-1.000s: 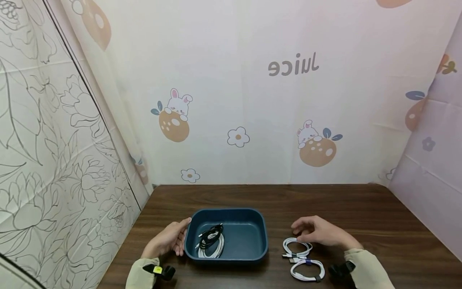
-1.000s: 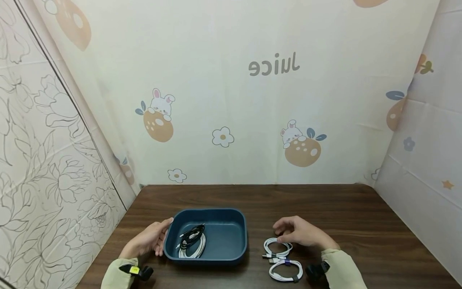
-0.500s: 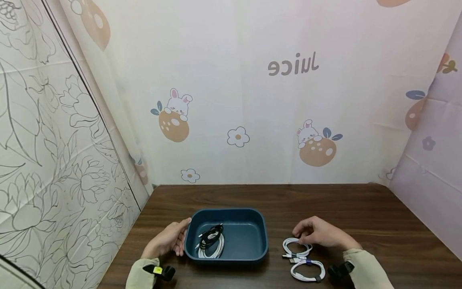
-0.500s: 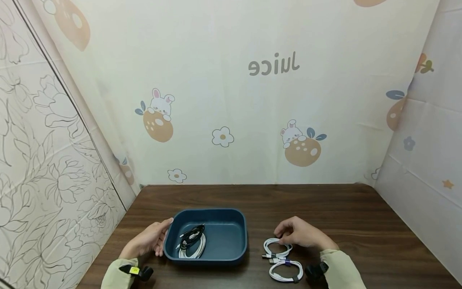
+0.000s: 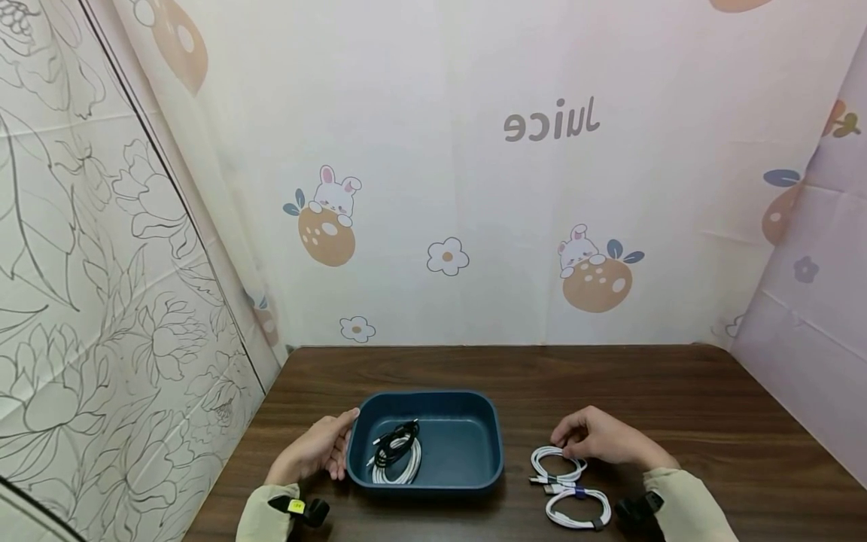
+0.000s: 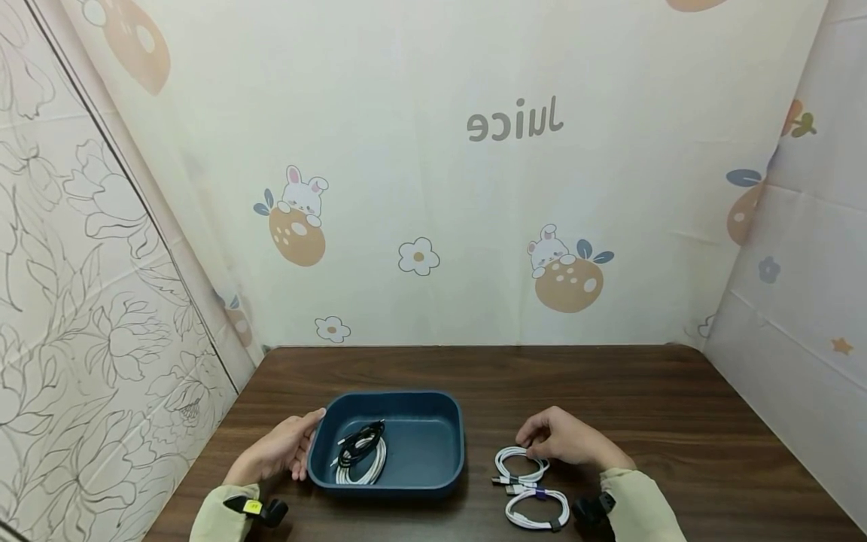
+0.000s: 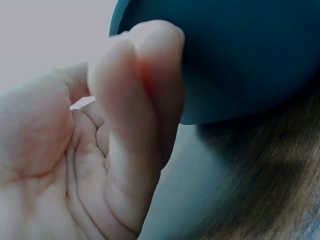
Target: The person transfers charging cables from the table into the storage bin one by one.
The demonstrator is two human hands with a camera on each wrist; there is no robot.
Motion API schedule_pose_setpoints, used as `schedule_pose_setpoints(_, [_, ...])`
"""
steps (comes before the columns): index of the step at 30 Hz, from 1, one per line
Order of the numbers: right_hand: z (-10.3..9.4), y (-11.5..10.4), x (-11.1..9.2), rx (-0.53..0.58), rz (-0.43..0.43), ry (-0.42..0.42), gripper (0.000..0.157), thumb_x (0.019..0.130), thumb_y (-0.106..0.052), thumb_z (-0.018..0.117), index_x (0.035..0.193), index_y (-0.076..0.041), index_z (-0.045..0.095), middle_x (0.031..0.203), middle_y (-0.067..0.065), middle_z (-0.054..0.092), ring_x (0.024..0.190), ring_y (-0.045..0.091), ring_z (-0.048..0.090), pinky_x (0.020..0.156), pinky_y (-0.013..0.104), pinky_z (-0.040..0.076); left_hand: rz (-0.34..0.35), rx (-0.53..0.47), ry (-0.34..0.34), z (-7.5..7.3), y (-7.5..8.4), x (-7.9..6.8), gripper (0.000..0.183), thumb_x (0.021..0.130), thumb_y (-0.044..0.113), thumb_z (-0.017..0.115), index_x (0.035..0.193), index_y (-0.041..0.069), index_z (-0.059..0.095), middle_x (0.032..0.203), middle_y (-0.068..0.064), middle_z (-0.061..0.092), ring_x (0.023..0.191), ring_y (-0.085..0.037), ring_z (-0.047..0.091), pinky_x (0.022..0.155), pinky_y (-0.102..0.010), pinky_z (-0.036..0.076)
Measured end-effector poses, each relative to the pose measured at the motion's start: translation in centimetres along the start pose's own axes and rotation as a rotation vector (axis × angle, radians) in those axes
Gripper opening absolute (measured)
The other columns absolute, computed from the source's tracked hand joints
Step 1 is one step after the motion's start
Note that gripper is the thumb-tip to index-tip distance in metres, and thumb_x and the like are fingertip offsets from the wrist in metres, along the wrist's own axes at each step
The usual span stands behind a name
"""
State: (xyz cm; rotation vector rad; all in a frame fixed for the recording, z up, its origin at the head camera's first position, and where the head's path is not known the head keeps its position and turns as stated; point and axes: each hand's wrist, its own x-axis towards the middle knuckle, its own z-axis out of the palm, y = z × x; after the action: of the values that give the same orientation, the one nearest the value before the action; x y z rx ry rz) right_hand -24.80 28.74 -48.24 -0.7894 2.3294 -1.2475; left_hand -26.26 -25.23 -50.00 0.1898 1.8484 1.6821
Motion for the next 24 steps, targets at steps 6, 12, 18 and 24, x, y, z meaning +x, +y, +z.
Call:
schedule_pose_setpoints(6, [0.23, 0.16, 0.10, 0.004, -0.018, 0.016, 0.019, 0.092, -0.003, 0.072, 0.109, 0.003, 0.073, 0.094, 0.010, 0.073, 0.073, 0.005, 0.060, 0.060, 0.022, 0.051, -0.001, 0.002, -0.002, -0.02, -0.03, 0.02, 0.065, 0.104, 0.061, 0.044, 0.071, 0.010, 0.064, 0.056, 0.001, 0.065, 0.046, -0.010, 0.064, 0.043, -0.024, 0.054])
schedule_pose_setpoints(12, [0.58, 0.20, 0.30, -0.005, -0.016, 0.033, 0.019, 0.090, -0.004, 0.074, 0.109, 0.002, 0.073, 0.095, 0.011, 0.072, 0.076, 0.005, 0.061, 0.062, 0.022, 0.051, -0.006, -0.004, -0.003, 0.01, -0.04, 0.02, 0.064, 0.105, 0.059, 0.043, 0.072, 0.009, 0.064, 0.056, 0.000, 0.066, 0.046, -0.010, 0.065, 0.044, -0.024, 0.054])
schedule_pose_setpoints(18, [0.68, 0.26, 0.36, -0.028, -0.004, 0.041, 0.018, 0.090, -0.006, 0.075, 0.107, 0.000, 0.074, 0.092, 0.006, 0.072, 0.076, 0.005, 0.061, 0.063, 0.022, 0.052, -0.005, -0.003, 0.000, 0.03, 0.01, 0.10, 0.064, 0.105, 0.060, 0.044, 0.071, 0.009, 0.064, 0.055, 0.001, 0.065, 0.046, -0.010, 0.065, 0.043, -0.024, 0.054])
schedule_pose_setpoints(24, [0.75, 0.19, 0.48, -0.049, 0.002, 0.049, 0.014, 0.091, -0.008, 0.075, 0.104, -0.004, 0.076, 0.090, 0.003, 0.073, 0.074, 0.004, 0.061, 0.062, 0.023, 0.052, -0.002, 0.005, 0.007, 0.05, -0.01, 0.08, 0.064, 0.105, 0.060, 0.044, 0.070, 0.009, 0.064, 0.056, 0.000, 0.065, 0.045, -0.010, 0.064, 0.043, -0.024, 0.054])
